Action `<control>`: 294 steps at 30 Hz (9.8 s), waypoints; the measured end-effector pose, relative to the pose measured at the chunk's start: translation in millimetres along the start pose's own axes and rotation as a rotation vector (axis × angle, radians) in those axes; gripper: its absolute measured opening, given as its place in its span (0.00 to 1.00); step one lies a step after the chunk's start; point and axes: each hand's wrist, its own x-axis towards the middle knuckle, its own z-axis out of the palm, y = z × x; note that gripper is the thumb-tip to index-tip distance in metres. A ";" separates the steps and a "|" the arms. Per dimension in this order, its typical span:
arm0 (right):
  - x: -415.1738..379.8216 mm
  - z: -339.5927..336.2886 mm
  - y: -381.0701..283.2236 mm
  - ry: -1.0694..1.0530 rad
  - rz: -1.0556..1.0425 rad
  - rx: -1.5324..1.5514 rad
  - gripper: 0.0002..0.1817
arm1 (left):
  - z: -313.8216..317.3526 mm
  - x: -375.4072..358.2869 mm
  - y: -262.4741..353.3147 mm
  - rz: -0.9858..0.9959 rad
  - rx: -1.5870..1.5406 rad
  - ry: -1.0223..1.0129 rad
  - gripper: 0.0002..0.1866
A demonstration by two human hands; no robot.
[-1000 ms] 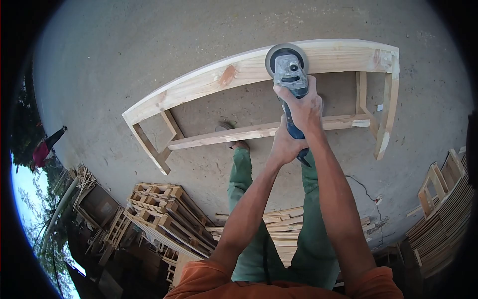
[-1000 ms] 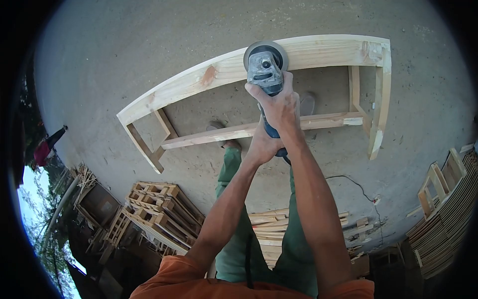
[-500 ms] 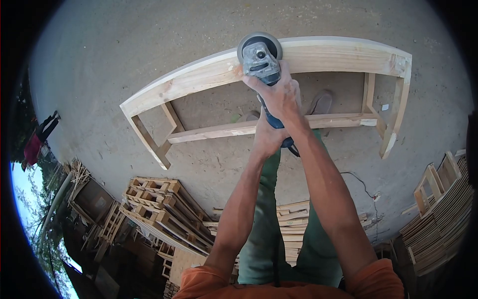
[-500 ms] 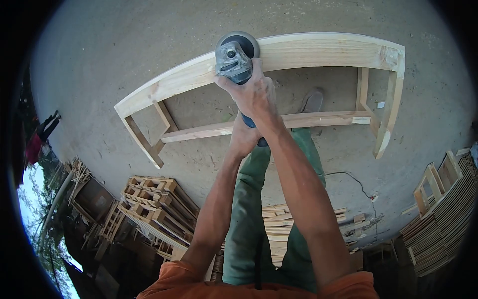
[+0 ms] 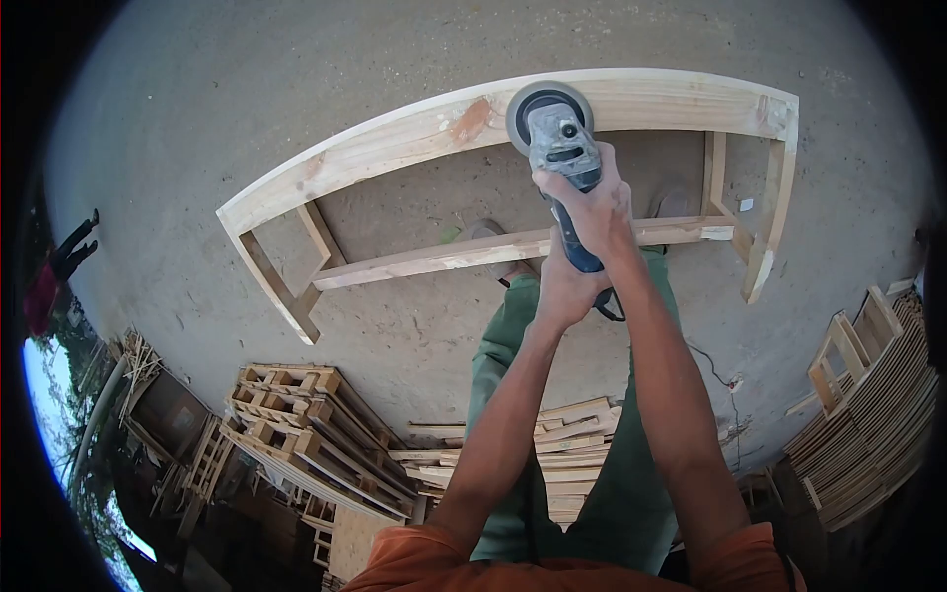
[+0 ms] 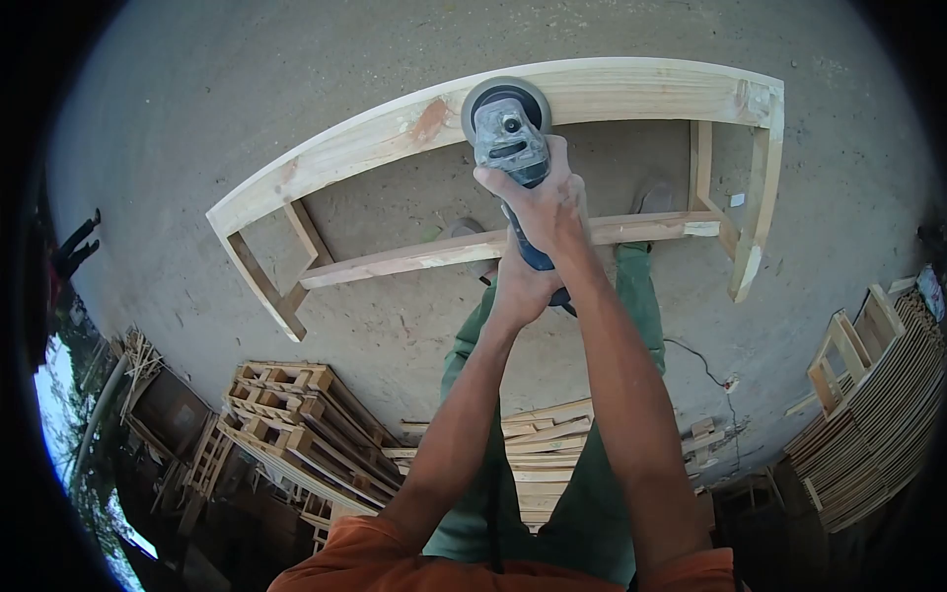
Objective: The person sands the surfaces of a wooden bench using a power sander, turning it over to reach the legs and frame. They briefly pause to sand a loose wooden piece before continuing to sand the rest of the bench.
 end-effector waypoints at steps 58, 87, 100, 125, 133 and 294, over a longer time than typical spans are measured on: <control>33.3 -98.7 34.4 -0.040 -0.128 -0.065 0.49 | 105.9 24.5 9.6 -0.011 -0.021 -0.022 0.45; 34.1 -234.6 83.1 0.156 -0.019 0.091 0.43 | 243.1 30.8 4.0 -0.052 0.108 -0.083 0.41; 43.8 -207.0 69.4 0.054 -0.026 0.010 0.40 | 208.1 41.1 10.6 -0.043 0.028 -0.155 0.41; 66.4 -279.5 80.5 0.167 -0.027 -0.009 0.43 | 289.0 60.4 29.9 0.007 0.032 -0.123 0.43; 56.3 -290.8 96.3 0.151 -0.024 0.093 0.46 | 300.6 45.7 24.3 -0.141 0.088 -0.105 0.50; 44.2 -332.9 119.8 0.494 0.181 0.339 0.49 | 316.8 69.8 38.2 -0.091 0.503 -0.407 0.42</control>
